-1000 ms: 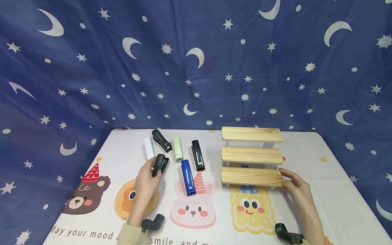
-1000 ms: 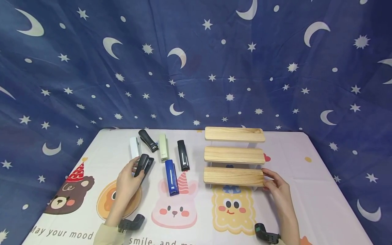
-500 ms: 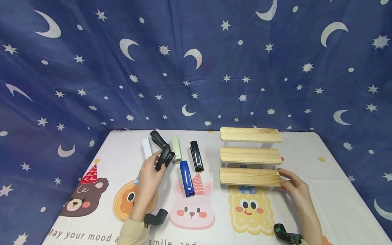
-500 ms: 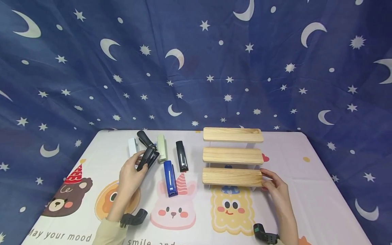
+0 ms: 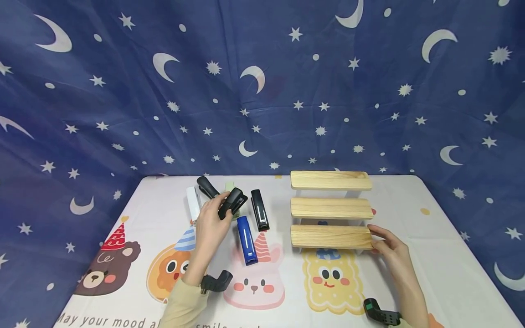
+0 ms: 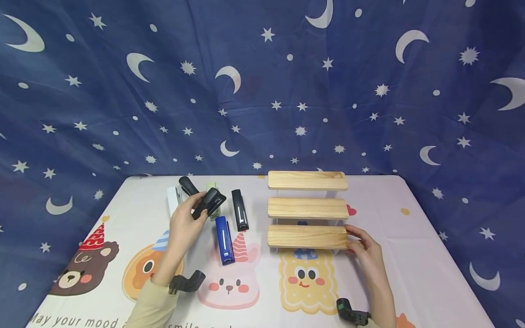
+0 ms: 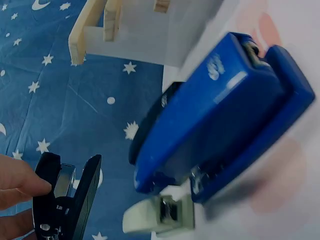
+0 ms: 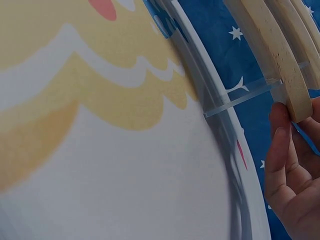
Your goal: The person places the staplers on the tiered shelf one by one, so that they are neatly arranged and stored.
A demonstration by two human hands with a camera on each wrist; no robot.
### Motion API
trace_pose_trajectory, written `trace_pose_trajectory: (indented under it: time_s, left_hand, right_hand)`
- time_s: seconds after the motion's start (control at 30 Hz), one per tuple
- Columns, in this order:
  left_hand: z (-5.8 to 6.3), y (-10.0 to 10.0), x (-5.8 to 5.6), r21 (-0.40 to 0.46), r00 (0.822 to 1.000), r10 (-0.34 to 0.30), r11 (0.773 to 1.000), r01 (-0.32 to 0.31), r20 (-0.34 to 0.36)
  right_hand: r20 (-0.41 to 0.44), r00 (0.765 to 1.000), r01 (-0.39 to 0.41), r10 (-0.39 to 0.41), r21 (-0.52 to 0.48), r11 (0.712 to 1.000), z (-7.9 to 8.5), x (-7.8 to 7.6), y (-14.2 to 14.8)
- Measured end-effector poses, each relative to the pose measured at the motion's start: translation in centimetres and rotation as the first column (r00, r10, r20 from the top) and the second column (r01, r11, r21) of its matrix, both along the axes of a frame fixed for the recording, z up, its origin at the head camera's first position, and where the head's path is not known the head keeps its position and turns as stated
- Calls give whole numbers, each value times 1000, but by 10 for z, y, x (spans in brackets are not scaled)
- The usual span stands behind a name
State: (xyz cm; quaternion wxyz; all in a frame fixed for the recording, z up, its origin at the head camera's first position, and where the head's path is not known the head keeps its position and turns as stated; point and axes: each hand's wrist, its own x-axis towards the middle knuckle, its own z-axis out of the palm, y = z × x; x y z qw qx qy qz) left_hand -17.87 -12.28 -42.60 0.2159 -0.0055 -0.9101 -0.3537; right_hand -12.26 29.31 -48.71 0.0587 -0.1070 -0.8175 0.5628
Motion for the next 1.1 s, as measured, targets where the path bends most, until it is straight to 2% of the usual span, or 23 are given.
trace_pose_trajectory:
  time_s: [0.3,0.63,1.1]
  left_hand:
    - [10,16,-10,-8,998,-66,998,66,-25]
    - [19,34,-21,-1,984,-130,991,131,-125]
    - [35,64,-32,13,971,-206,978,209,-125]
  right_hand:
    - [4,1000,3,-3,3,1000,1,1,-1]
    - [-4,1000,-2,2,-10,1000,0,1,0]
    - [-23,1000,13,-13,-14,1000,-1,2,-1]
